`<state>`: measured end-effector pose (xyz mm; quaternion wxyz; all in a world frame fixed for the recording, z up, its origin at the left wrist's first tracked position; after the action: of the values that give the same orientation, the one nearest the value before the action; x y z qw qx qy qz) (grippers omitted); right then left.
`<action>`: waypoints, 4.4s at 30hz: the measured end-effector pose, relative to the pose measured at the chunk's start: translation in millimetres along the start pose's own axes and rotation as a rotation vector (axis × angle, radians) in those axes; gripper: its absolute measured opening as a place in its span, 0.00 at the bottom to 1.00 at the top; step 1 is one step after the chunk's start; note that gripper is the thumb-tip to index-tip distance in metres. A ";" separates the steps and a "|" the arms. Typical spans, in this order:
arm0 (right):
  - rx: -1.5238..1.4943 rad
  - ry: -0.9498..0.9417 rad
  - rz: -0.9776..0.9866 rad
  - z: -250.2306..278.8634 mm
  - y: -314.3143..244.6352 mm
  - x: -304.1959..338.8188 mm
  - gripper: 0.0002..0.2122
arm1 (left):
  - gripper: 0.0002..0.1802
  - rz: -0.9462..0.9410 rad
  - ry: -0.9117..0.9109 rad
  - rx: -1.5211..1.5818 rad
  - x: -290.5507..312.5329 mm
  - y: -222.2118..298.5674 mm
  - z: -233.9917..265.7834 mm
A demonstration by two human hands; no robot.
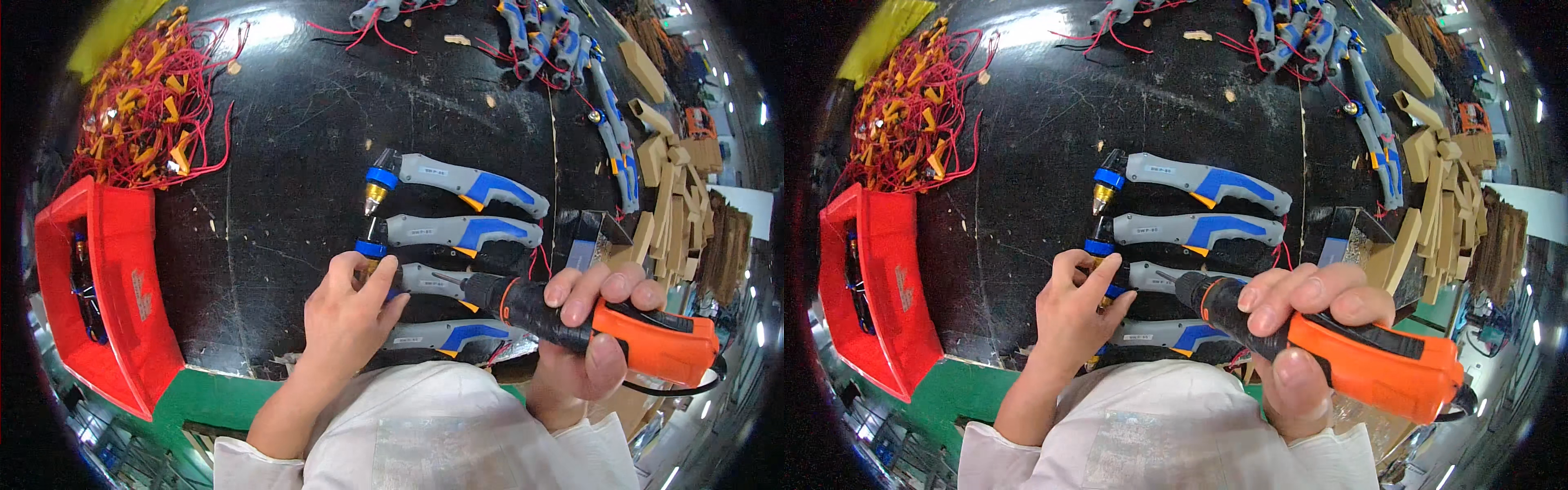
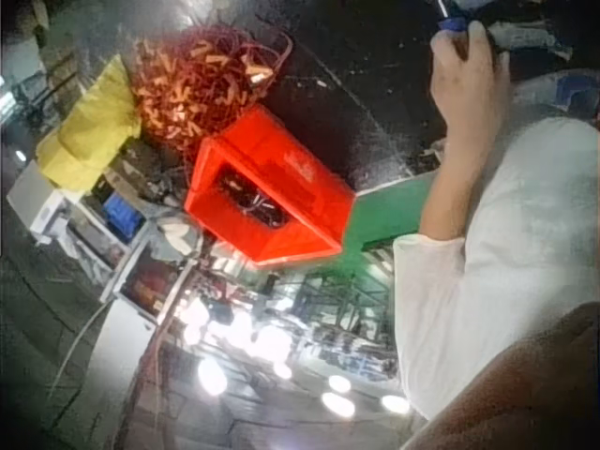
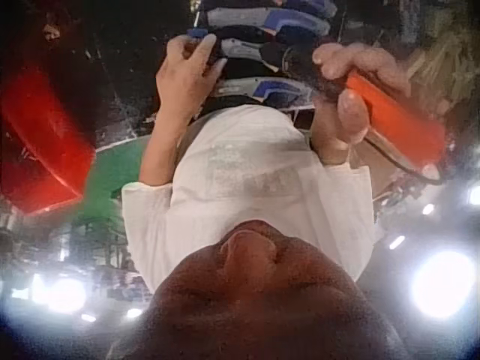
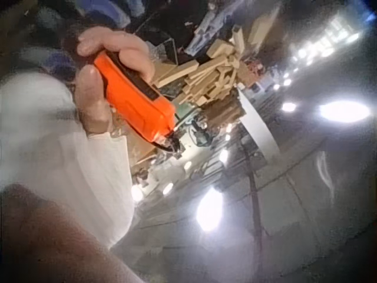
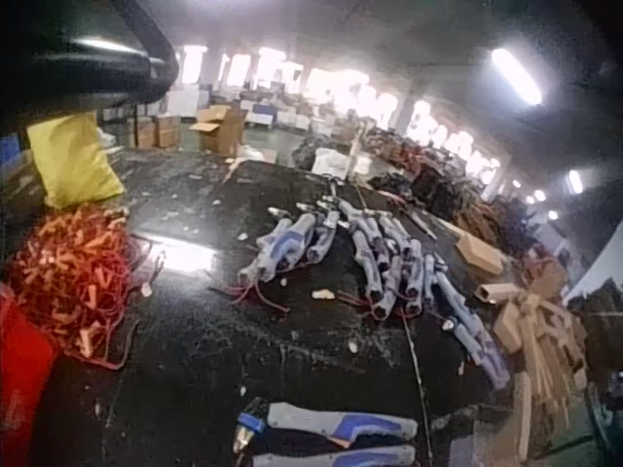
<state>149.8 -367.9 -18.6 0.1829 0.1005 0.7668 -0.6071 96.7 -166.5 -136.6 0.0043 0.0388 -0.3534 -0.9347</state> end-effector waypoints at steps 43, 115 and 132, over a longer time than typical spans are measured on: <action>-0.042 -0.257 0.016 -31.1 -3.3 1.9 0.23 | 0.30 0.003 0.029 0.029 0.0 -16.6 -7.3; -0.306 -0.915 -0.191 -9.3 1.7 1.5 0.10 | 0.24 -0.347 -0.271 -0.134 47.8 22.6 -31.4; 0.167 -0.427 -0.187 -1.3 -13.7 26.8 0.20 | 0.23 -0.319 -0.232 -0.122 46.6 21.5 -37.1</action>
<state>119.9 -371.8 -16.9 0.2749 -0.0869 0.6638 -0.6901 52.6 -208.8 -153.3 -0.1821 -0.0140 -0.2835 -0.9414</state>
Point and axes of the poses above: each hand's wrist, its own x-axis away from the middle knuckle, its own z-axis out of the back of the hand, y = z × x, the point moved 3 cm from there along -x, towards the middle knuckle, and after that the axes turned 2 degrees about z, right-handed, at the moved point
